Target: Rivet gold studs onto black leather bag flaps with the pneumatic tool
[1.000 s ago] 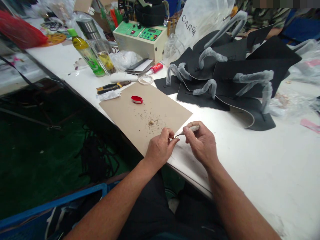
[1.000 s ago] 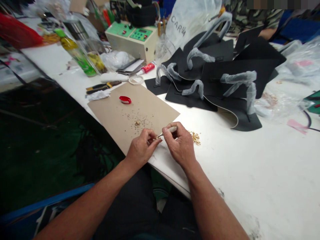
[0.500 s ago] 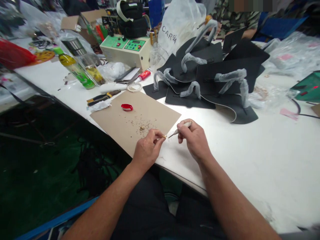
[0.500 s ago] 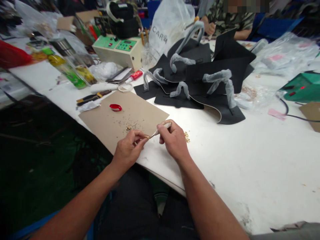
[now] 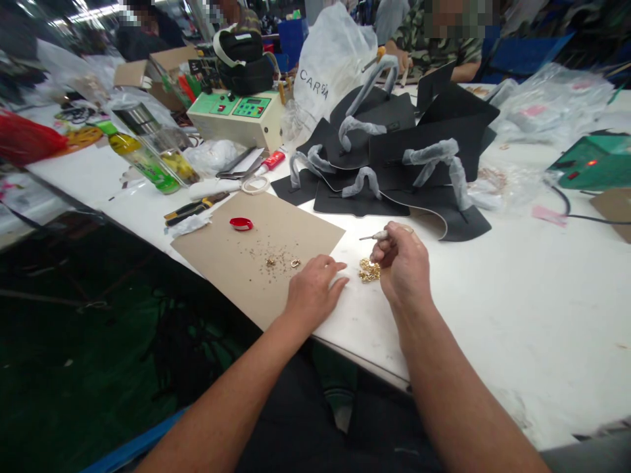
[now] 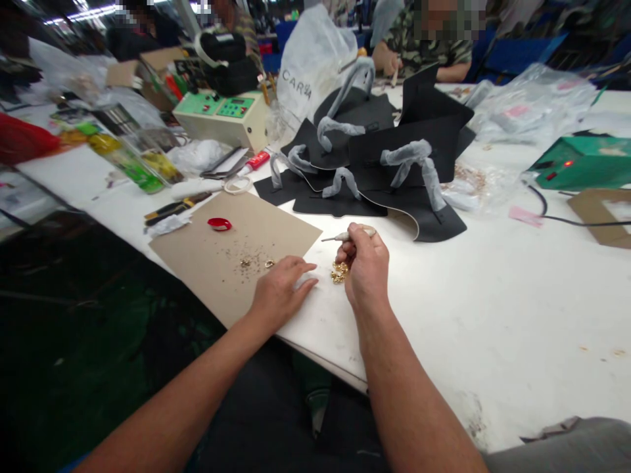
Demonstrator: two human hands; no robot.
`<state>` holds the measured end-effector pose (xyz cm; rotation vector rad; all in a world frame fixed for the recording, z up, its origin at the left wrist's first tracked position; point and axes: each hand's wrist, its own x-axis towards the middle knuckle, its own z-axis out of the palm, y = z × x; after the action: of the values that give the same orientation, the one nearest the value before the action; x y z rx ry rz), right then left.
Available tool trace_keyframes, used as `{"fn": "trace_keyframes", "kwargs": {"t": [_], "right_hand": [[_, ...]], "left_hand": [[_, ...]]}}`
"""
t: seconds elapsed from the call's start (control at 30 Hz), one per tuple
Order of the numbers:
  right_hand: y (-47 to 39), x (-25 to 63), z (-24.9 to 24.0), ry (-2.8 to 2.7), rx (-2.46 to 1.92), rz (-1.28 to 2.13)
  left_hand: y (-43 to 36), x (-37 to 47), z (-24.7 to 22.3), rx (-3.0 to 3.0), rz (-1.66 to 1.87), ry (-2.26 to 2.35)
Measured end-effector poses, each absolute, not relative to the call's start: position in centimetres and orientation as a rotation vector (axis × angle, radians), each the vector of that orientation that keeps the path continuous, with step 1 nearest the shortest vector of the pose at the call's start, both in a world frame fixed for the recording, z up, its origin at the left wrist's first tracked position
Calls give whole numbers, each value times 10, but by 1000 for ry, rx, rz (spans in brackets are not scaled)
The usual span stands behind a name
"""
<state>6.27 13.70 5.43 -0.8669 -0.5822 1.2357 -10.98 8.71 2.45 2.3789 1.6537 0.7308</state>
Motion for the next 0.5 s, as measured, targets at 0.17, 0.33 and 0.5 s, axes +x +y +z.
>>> {"fn": "trace_keyframes", "kwargs": {"t": [0.17,0.33,0.5], "right_hand": [[139,62,52,-569,-886,1254],[139,62,51,-610,-886,1276],[134,56,49,-669,-919,1251]], "left_hand": [[107,-73,22,2471,428,1551],[118,-78,20,2298,601,1445],[101,-95,23,1324,1056,1445]]}}
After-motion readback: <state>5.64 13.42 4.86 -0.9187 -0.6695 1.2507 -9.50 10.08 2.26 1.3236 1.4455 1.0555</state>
